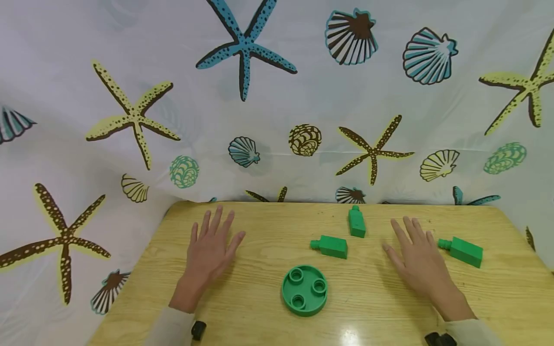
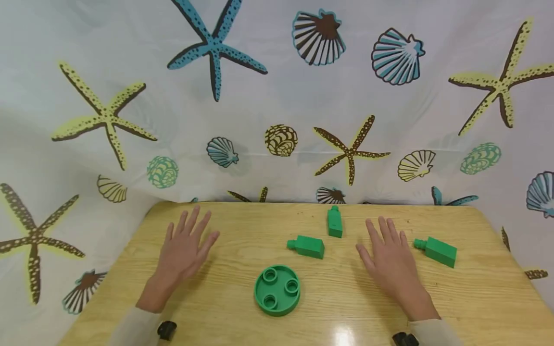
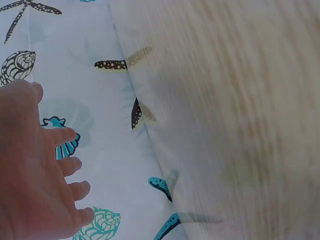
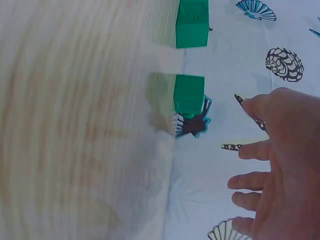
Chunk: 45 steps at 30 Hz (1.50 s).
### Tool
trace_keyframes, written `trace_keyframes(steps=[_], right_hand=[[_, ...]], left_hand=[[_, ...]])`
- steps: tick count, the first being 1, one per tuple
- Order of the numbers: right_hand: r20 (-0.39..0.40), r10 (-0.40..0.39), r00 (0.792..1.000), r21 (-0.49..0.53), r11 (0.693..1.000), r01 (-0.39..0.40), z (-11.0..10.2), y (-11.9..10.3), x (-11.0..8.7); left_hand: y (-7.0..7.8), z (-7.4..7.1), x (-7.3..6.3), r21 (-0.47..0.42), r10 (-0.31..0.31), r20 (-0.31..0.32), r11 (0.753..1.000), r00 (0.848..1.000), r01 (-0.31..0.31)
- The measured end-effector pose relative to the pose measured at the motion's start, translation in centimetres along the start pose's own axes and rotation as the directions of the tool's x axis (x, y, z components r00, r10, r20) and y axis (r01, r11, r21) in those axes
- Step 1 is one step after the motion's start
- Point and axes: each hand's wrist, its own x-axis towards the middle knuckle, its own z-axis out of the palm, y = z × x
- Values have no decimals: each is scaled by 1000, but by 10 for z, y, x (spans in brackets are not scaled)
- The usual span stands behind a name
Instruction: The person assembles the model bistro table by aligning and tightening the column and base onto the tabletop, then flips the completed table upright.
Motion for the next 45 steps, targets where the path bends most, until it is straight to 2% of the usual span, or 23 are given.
trace_keyframes(steps=[5, 7, 8, 11, 13, 14, 17, 19, 22, 23, 25, 27, 29, 31, 34, 38, 40, 41, 45], right_hand=[[-58, -8, 998, 153, 988, 17, 13, -20, 2], [-75, -16, 997, 255, 966, 35, 17, -28, 4], [-73, -22, 997, 329, 943, 45, 19, -32, 6], [-46, -41, 998, 524, 850, 59, 24, -43, 13], [-17, -54, 998, 606, 793, 53, 27, -49, 18], [-5, -55, 998, 628, 777, 46, 28, -52, 20], [6, -63, 998, 625, 779, 45, 34, -60, 26], [9, -65, 998, 618, 785, 45, 38, -64, 28], [22, -63, 998, 615, 788, 36, 43, -67, 32], [30, -65, 997, 618, 785, 33, 45, -68, 33], [51, -62, 997, 624, 781, 17, 47, -68, 37], [73, -60, 996, 633, 774, 0, 50, -67, 40], [93, -52, 994, 629, 777, -18, 53, -66, 42], [104, -43, 994, 615, 788, -30, 55, -65, 44], [118, -16, 993, 602, 797, -59, 57, -65, 45], [135, 19, 991, 613, 784, -98, 58, -64, 45], [135, 28, 990, 638, 763, -109, 57, -63, 43], [134, 34, 990, 657, 745, -114, 56, -62, 42], [109, 50, 993, 767, 631, -116, 49, -59, 35]], left_hand=[[12, 1, -9, -45, 24, 1, 999, 1000, -24], [19, 3, -12, -122, 44, 11, 992, 999, -42], [22, 4, -14, -187, 52, 20, 981, 998, -47], [32, 7, -16, -379, 71, 50, 924, 996, -47], [39, 9, -19, -484, 67, 85, 875, 994, -18], [43, 10, -20, -515, 67, 102, 857, 993, -5], [54, 13, -27, -573, 86, 144, 819, 986, 13], [64, 14, -32, -621, 107, 183, 783, 977, 31], [77, 14, -37, -694, 173, 257, 717, 951, 57], [82, 14, -39, -705, 190, 286, 705, 939, 72], [92, 15, -43, -699, 219, 322, 711, 921, 75], [101, 17, -46, -679, 227, 334, 731, 915, 66], [110, 20, -48, -641, 210, 340, 765, 917, 62], [118, 23, -50, -616, 189, 342, 784, 920, 68], [128, 29, -54, -572, 160, 366, 815, 917, 86], [137, 34, -57, -510, 137, 352, 857, 926, 67], [137, 35, -56, -517, 138, 336, 854, 932, 60], [135, 35, -55, -532, 139, 332, 845, 933, 64], [125, 34, -47, -612, 175, 323, 788, 930, 65]])
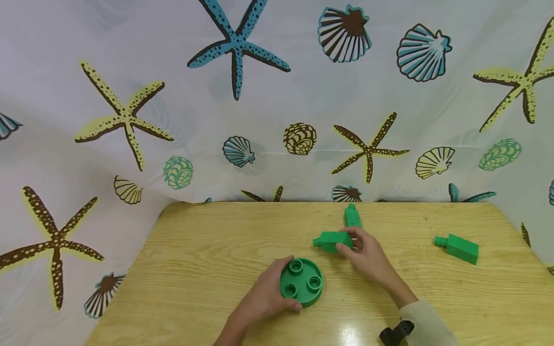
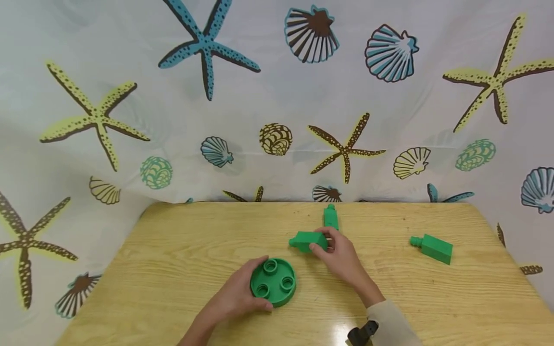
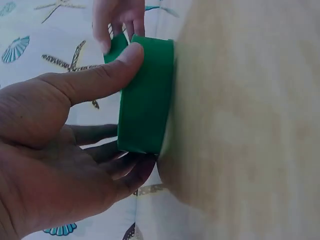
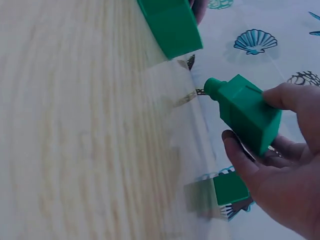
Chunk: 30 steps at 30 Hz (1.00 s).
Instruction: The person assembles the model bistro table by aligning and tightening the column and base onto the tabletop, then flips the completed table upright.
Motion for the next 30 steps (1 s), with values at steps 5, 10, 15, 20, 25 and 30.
trace_keyframes(steps=[5, 10, 15, 20, 25, 30], right_hand=[[-29, -25, 999, 124, 992, 29, -9, -5, -9], [-54, -93, 994, 130, 986, 100, -15, -10, -16], [-114, -130, 985, 134, 980, 145, -22, -13, -26], [-162, -127, 978, 138, 979, 150, -26, -16, -34], [-186, -140, 972, 166, 971, 172, -22, -21, -35], [-183, -190, 964, 186, 957, 224, -15, -21, -35]], left_hand=[[-9, -11, 8, -77, 42, 0, 996, 999, -42], [-11, -13, 14, -114, 32, -16, 993, 999, -34], [-9, -7, 22, -78, 33, 0, 996, 999, -33], [-6, 0, 28, -78, 40, -2, 996, 999, -40], [-8, 1, 29, -105, 37, -19, 994, 999, -39], [-10, 1, 28, -101, 39, -40, 994, 998, -43]])
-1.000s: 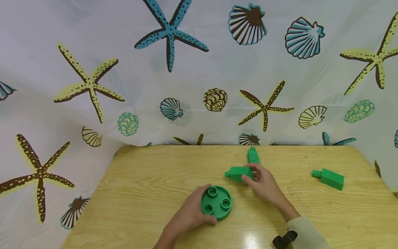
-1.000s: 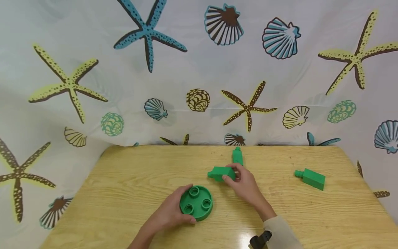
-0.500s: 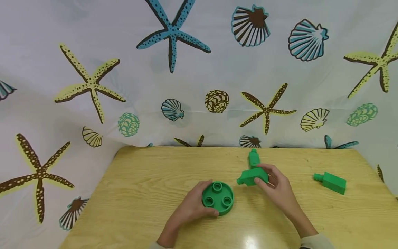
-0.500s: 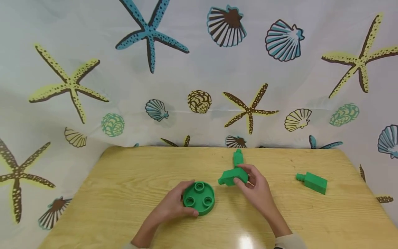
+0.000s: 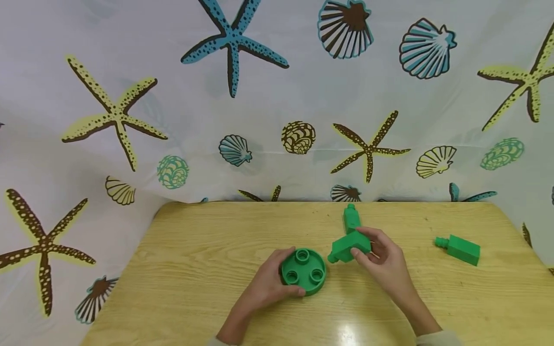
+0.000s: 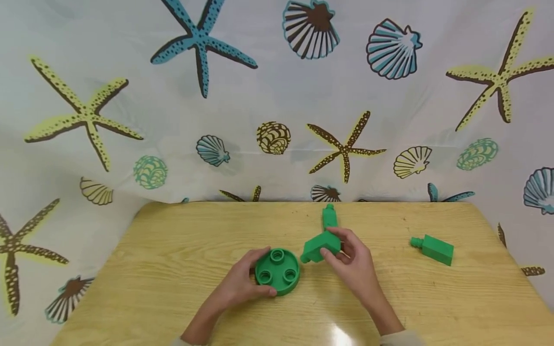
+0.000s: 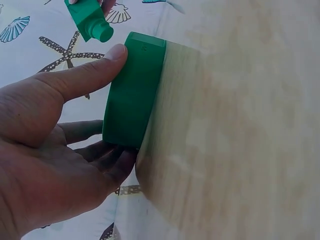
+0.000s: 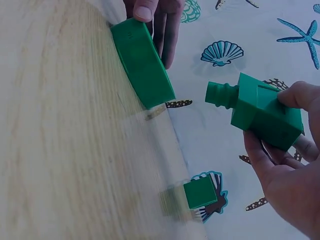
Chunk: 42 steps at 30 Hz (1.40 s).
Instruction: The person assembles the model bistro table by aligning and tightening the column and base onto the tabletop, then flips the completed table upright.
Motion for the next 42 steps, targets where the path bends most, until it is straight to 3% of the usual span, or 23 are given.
trace_keyframes(steps=[19, 42], right_hand=[[70, -23, 997, 30, 999, 21, 27, 5, -6], [90, -62, 994, -86, 994, 70, 47, 9, -13]], left_hand=[[-3, 0, 1, 38, 14, -24, 999, 1000, -13], [-7, 3, -1, 41, 23, -40, 999, 999, -21]])
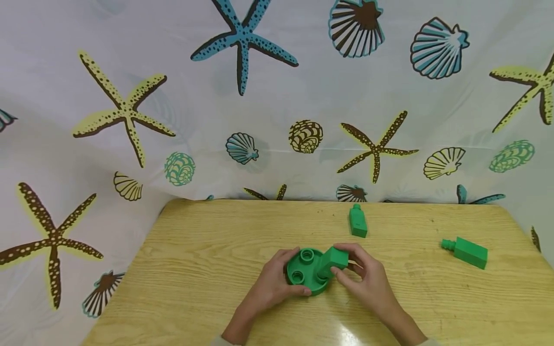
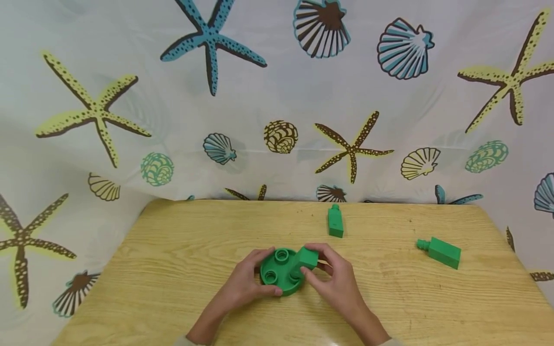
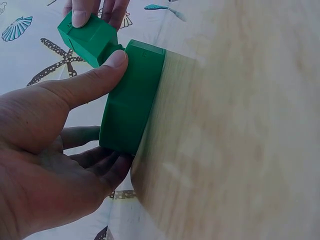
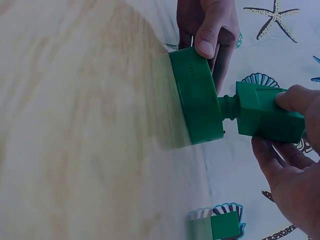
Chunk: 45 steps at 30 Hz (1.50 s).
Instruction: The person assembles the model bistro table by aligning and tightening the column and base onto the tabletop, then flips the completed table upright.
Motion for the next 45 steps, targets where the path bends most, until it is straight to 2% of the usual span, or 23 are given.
trace_keyframes(steps=[7, 12, 18, 26, 31, 37, 45], right_hand=[[83, 33, 996, -41, 999, -30, 4, -3, 0], [65, 61, 996, -26, 998, -59, 5, -5, -1], [72, 53, 996, -27, 998, -51, 4, -5, 0], [198, 41, 979, 18, 999, -45, -12, -3, 1], [252, -2, 968, 76, 997, -18, -20, -4, 1], [263, 20, 965, 91, 995, -45, -26, -2, 3], [268, 58, 962, 73, 994, -80, -19, -3, 3]], left_hand=[[1, 0, -2, -2, -4, 4, 1000, 1000, 4], [2, 0, -2, 1, -13, 8, 1000, 1000, 13], [3, -2, -2, -5, -4, 9, 1000, 1000, 4], [2, -1, -1, 6, -3, 10, 1000, 1000, 3], [2, -2, -1, 6, -5, 8, 1000, 1000, 5], [3, -2, -1, 18, 1, 0, 1000, 1000, -1], [1, -1, -1, 21, -9, 1, 1000, 1000, 9]])
